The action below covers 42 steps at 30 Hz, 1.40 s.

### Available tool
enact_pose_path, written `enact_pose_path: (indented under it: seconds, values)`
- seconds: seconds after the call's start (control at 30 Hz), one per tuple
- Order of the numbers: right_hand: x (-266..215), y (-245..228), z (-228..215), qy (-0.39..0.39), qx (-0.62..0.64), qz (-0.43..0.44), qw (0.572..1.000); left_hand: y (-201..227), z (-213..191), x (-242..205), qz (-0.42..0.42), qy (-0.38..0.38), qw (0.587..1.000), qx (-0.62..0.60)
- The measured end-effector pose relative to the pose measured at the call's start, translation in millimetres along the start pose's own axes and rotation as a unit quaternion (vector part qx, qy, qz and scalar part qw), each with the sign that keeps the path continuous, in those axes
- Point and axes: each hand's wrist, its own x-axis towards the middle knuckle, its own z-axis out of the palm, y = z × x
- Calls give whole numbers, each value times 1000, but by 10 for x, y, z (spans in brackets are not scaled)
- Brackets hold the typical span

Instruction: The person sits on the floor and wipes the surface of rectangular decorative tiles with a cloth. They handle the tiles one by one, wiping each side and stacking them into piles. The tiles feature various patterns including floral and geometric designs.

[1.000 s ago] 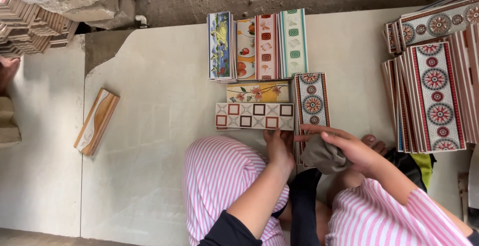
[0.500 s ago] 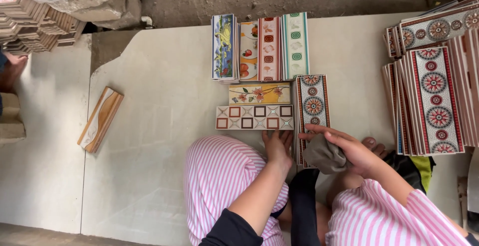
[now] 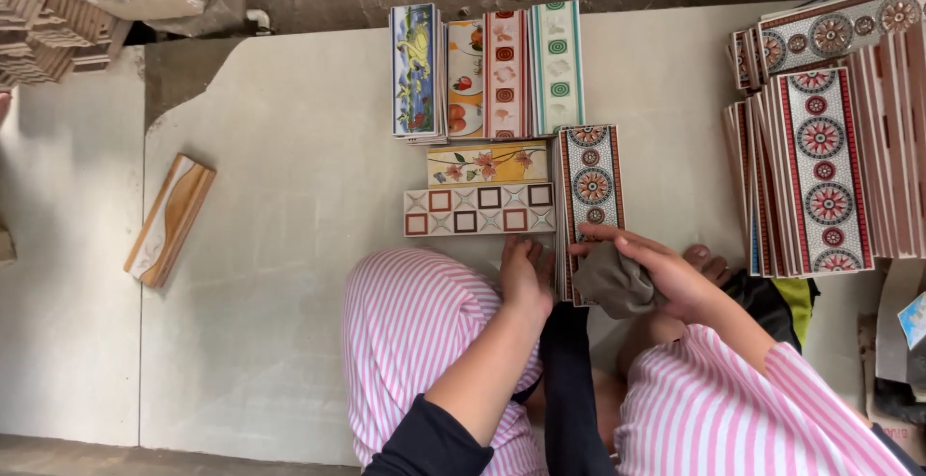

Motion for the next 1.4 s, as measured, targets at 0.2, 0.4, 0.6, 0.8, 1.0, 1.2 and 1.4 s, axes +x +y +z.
enact_pose_path:
  seconds: [0.2,0.4,0.6,0.8,1.0,1.2,1.4]
  values:
    - [27,68,-62,0,19,-5,1000,42,113,-113,3,7,999,31]
    - [46,131,-143,-7,23,-13,1000,33,98,-161,34,65,996,48]
    - [49,108,-118,15,15,-3,1000,499,558,-649,355,-116,767,522]
    - [9,46,-85,33,26,3,999,467,500,-442,279,-113,424,854]
    - [58,157,-213,52,49,6,997,506,542,-478,259,-115,414,865]
    - [-11,102,-549,154,76,-109,979,422,528,-534,436,-157,585,665]
    - [-563,-26,-1047,493,-526,-215,659,255,566,-903,528,-307,494,618]
